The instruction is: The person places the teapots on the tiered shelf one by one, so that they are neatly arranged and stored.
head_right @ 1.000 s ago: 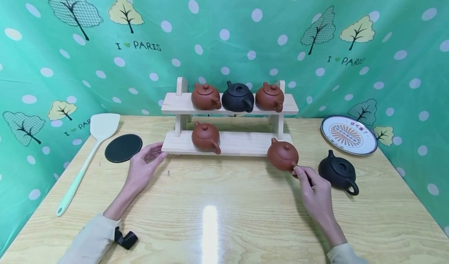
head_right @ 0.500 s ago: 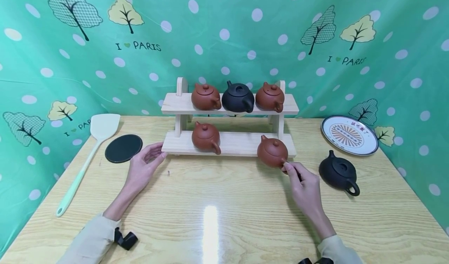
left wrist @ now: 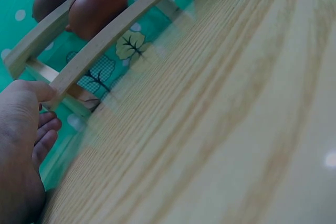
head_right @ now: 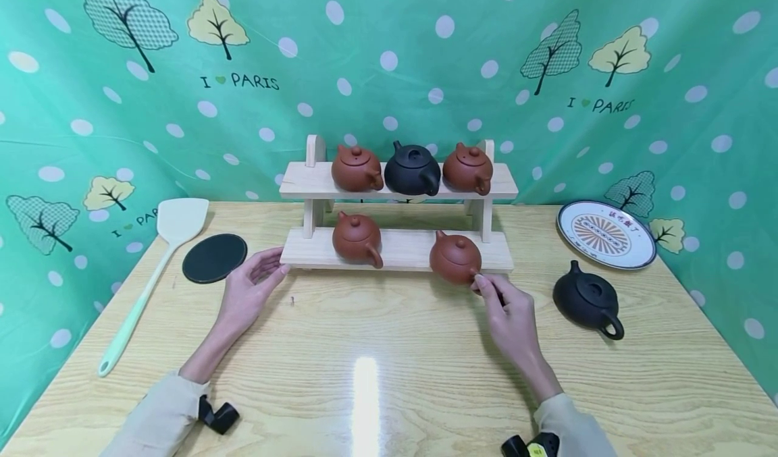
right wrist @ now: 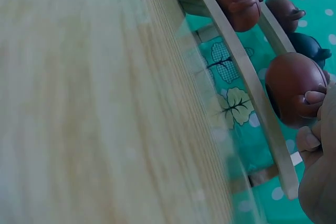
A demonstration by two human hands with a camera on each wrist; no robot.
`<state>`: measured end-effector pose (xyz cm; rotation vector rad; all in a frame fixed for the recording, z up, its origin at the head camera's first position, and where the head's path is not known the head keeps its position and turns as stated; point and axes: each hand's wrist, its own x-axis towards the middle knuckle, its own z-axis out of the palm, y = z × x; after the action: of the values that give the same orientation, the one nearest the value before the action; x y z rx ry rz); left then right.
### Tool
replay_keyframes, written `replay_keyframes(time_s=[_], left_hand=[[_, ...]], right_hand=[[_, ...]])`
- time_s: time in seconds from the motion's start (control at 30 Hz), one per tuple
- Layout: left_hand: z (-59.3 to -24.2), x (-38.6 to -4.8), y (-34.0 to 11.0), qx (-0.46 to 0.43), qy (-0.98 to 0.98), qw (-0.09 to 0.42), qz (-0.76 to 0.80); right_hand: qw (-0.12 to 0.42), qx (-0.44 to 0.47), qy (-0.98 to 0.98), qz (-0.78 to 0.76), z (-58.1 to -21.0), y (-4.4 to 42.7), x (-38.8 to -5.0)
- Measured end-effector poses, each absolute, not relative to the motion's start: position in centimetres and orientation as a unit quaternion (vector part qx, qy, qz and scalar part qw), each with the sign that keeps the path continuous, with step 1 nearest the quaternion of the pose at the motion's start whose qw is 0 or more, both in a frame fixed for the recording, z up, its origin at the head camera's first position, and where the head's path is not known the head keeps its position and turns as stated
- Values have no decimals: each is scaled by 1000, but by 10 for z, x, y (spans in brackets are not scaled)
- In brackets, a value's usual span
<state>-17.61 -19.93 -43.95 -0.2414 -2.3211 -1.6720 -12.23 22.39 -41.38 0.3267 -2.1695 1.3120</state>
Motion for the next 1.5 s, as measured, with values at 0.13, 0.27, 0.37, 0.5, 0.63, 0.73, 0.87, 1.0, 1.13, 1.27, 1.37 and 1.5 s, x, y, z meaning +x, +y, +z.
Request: replay_keyframes(time_s=[0.13, 0.27, 0.37, 0.5, 0.63, 0.73, 0.87, 1.0, 1.13, 1.27, 1.37, 1.5], left_hand=[[-440, -176, -199, -87, -800, 138, -578], [-441, -176, -199, -86, -801, 138, -576], [-441, -176, -199, -83, -801, 137, -577], [-440, -175, -199, -80, -800, 134, -580], [-441, -176, -199, -82, -798, 134, -582], [-441, -176, -199, -87, -798, 136, -581], [-441, -177, -199, -90, -799, 138, -579], [-440, -177, -199, -90, -799, 136, -579], [-440, -178, -199, -87, -799, 134, -580], [-441, -178, -200, -86, -798, 134, -581], [-441, -178, -200, -87, -797, 133, -582], [-441, -177, -199, -87, -796, 132, -585]], right_hand=[[278, 125, -811, 499, -413, 218, -126], [265, 123, -814, 502, -414, 213, -129], [255, 119, -816, 505, -414, 209, -131], [248, 119, -817, 506, -415, 206, -133], [245, 127, -813, 512, -415, 203, -136], [247, 134, -811, 514, -414, 200, -138], [246, 138, -808, 517, -414, 197, -141], [243, 137, -807, 521, -414, 193, -144], [247, 143, -803, 523, -415, 190, -148], [247, 143, -801, 525, -414, 187, -150], [241, 143, -801, 529, -413, 185, -150], [241, 149, -799, 531, -413, 182, -152]])
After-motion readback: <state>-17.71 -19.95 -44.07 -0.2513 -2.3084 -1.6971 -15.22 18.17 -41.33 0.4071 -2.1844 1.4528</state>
